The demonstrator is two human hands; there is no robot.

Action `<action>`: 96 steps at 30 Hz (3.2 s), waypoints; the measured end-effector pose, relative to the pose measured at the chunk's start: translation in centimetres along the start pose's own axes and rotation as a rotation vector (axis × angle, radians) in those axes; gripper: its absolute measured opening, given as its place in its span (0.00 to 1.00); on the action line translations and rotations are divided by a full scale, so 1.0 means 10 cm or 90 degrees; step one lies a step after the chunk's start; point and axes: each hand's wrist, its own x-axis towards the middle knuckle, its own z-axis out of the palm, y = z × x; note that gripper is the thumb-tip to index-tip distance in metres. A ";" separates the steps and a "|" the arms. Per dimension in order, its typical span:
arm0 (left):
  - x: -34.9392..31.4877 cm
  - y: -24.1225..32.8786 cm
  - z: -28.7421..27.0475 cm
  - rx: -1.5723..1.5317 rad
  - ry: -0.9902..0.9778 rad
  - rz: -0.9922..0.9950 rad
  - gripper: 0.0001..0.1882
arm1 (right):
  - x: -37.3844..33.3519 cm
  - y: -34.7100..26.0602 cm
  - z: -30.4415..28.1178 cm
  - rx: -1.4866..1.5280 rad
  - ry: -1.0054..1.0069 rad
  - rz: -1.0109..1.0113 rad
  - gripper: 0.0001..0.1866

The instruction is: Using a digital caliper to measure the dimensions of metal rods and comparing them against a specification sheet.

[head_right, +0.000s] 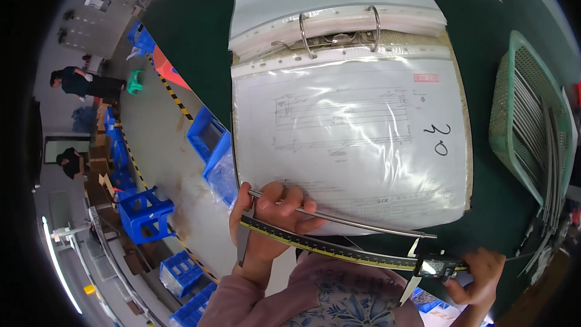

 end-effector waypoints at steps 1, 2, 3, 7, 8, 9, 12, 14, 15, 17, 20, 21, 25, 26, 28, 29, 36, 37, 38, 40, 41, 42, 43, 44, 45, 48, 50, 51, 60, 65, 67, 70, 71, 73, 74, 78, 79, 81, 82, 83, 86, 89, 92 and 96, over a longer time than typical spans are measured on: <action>0.00 0.00 0.00 -0.002 -0.001 0.005 0.25 | 0.01 -0.02 -0.02 0.040 -0.027 0.047 0.25; -0.01 0.00 0.00 -0.004 -0.002 0.006 0.25 | 0.03 -0.03 -0.02 0.079 -0.054 0.094 0.25; -0.01 -0.01 0.00 -0.003 0.011 0.004 0.25 | 0.06 -0.04 -0.03 0.078 -0.055 0.093 0.25; 0.01 -0.02 -0.03 -0.016 -0.032 0.005 0.25 | 0.10 -0.06 -0.08 0.037 -0.047 0.049 0.25; 0.02 -0.03 -0.03 -0.020 -0.034 -0.001 0.25 | 0.08 -0.07 -0.09 0.055 -0.051 0.081 0.25; 0.01 -0.03 -0.02 -0.022 -0.018 0.003 0.25 | 0.09 -0.09 -0.11 0.047 -0.051 0.088 0.25; -0.01 -0.02 -0.01 -0.039 -0.010 0.011 0.25 | 0.21 -0.12 -0.12 0.083 -0.098 0.063 0.25; -0.04 -0.01 -0.04 -0.052 -0.011 0.040 0.27 | 0.27 -0.13 -0.12 0.075 -0.099 0.051 0.25; -0.05 -0.01 -0.05 -0.057 -0.016 0.027 0.27 | 0.31 -0.15 -0.11 0.086 -0.099 0.022 0.24; -0.04 0.00 -0.05 -0.055 -0.035 0.047 0.27 | 0.33 -0.16 -0.14 0.091 -0.100 0.020 0.23; -0.02 0.00 -0.06 -0.055 -0.028 0.037 0.27 | 0.32 -0.16 -0.15 0.085 -0.086 -0.006 0.22; -0.01 0.00 -0.07 -0.055 -0.035 0.036 0.27 | 0.31 -0.15 -0.15 0.095 -0.088 -0.005 0.22; -0.02 -0.01 -0.05 -0.060 -0.029 0.035 0.27 | 0.30 -0.13 -0.14 0.109 -0.091 -0.014 0.21; -0.02 -0.01 -0.03 -0.062 -0.027 0.037 0.27 | 0.28 -0.13 -0.14 0.109 -0.090 -0.012 0.21; -0.03 -0.01 -0.01 -0.063 -0.024 0.039 0.27 | 0.22 -0.12 -0.13 0.135 -0.114 0.046 0.24; -0.03 0.00 -0.01 -0.063 -0.020 0.040 0.27 | 0.24 -0.12 -0.13 0.135 -0.113 0.047 0.24; -0.01 0.00 -0.01 -0.073 -0.011 0.041 0.26 | 0.32 -0.14 -0.15 0.103 -0.089 -0.024 0.21; 0.00 0.00 -0.01 -0.075 -0.013 0.039 0.26 | 0.32 -0.14 -0.16 0.102 -0.088 -0.023 0.21; -0.01 0.00 -0.01 -0.075 -0.015 0.041 0.26 | 0.33 -0.14 -0.15 0.106 -0.089 -0.025 0.21; -0.03 0.00 0.00 -0.074 -0.016 0.044 0.26 | 0.35 -0.12 -0.13 0.117 -0.084 -0.040 0.21; -0.03 0.01 -0.01 -0.073 -0.016 0.043 0.26 | 0.33 -0.13 -0.13 0.115 -0.084 -0.039 0.21; -0.03 0.01 -0.01 -0.072 -0.017 0.042 0.26 | 0.28 -0.14 -0.13 0.121 -0.101 0.004 0.22; -0.02 0.01 -0.02 -0.073 -0.017 0.040 0.26 | 0.26 -0.15 -0.13 0.127 -0.119 0.047 0.24; -0.02 0.01 -0.02 -0.071 -0.021 0.039 0.26 | 0.25 -0.15 -0.14 0.126 -0.119 0.048 0.24; -0.01 0.01 -0.02 -0.070 -0.024 0.038 0.26 | 0.25 -0.14 -0.13 0.127 -0.117 0.044 0.24; -0.03 0.03 -0.03 -0.068 -0.026 0.038 0.26 | 0.32 -0.15 -0.12 0.134 -0.103 0.013 0.23; -0.08 0.03 -0.02 -0.064 -0.013 0.051 0.25 | 0.39 -0.15 -0.08 0.152 -0.100 -0.032 0.21; -0.10 0.02 0.00 -0.062 -0.003 0.057 0.25 | 0.38 -0.14 -0.08 0.128 -0.106 -0.022 0.22; 0.06 -0.04 -0.03 -0.085 -0.056 0.019 0.23 | 0.08 0.04 -0.06 0.037 -0.067 -0.026 0.25; 0.06 -0.05 -0.05 -0.059 -0.070 0.040 0.24 | 0.07 0.05 -0.05 0.025 -0.025 -0.049 0.24; 0.06 -0.05 -0.02 -0.058 -0.058 0.032 0.24 | 0.05 0.07 -0.07 0.008 -0.029 -0.071 0.24; 0.07 -0.05 0.01 -0.045 -0.051 0.024 0.24 | 0.03 0.06 -0.06 0.004 -0.023 -0.044 0.24; 0.07 -0.05 0.01 -0.055 -0.054 0.022 0.24 | 0.03 0.07 -0.06 0.005 -0.023 -0.045 0.24; 0.07 -0.05 0.00 -0.065 -0.056 0.022 0.24 | 0.03 0.08 -0.04 0.027 -0.032 -0.053 0.24; 0.08 -0.05 -0.01 -0.067 -0.064 0.023 0.24 | 0.03 0.08 -0.04 0.026 -0.033 -0.053 0.24; 0.08 -0.06 -0.03 -0.078 -0.074 0.023 0.24 | 0.02 0.07 -0.04 0.021 -0.036 -0.033 0.24; 0.08 -0.06 -0.05 -0.079 -0.074 0.022 0.24 | 0.02 0.07 -0.04 0.016 -0.032 -0.042 0.24; 0.08 -0.05 -0.09 -0.040 -0.094 0.019 0.23 | 0.03 0.05 -0.04 0.006 -0.031 -0.034 0.25; 0.08 -0.04 -0.08 -0.042 -0.095 0.016 0.23 | 0.03 0.04 -0.05 -0.003 -0.030 -0.028 0.25; 0.08 -0.05 -0.07 -0.059 -0.087 0.018 0.23 | 0.04 0.04 -0.05 -0.007 -0.029 -0.025 0.25; 0.06 -0.03 -0.07 -0.076 -0.075 0.016 0.24 | 0.08 0.03 -0.04 0.017 -0.062 -0.019 0.25; 0.07 -0.04 -0.08 -0.084 -0.070 0.012 0.24 | 0.10 0.01 -0.03 0.010 -0.042 -0.029 0.25; 0.07 -0.03 -0.07 -0.083 -0.054 0.008 0.22 | 0.09 0.01 -0.04 0.014 -0.050 -0.022 0.25; 0.06 -0.02 -0.02 -0.078 -0.009 0.008 0.21 | 0.14 -0.03 -0.05 0.016 -0.053 -0.012 0.25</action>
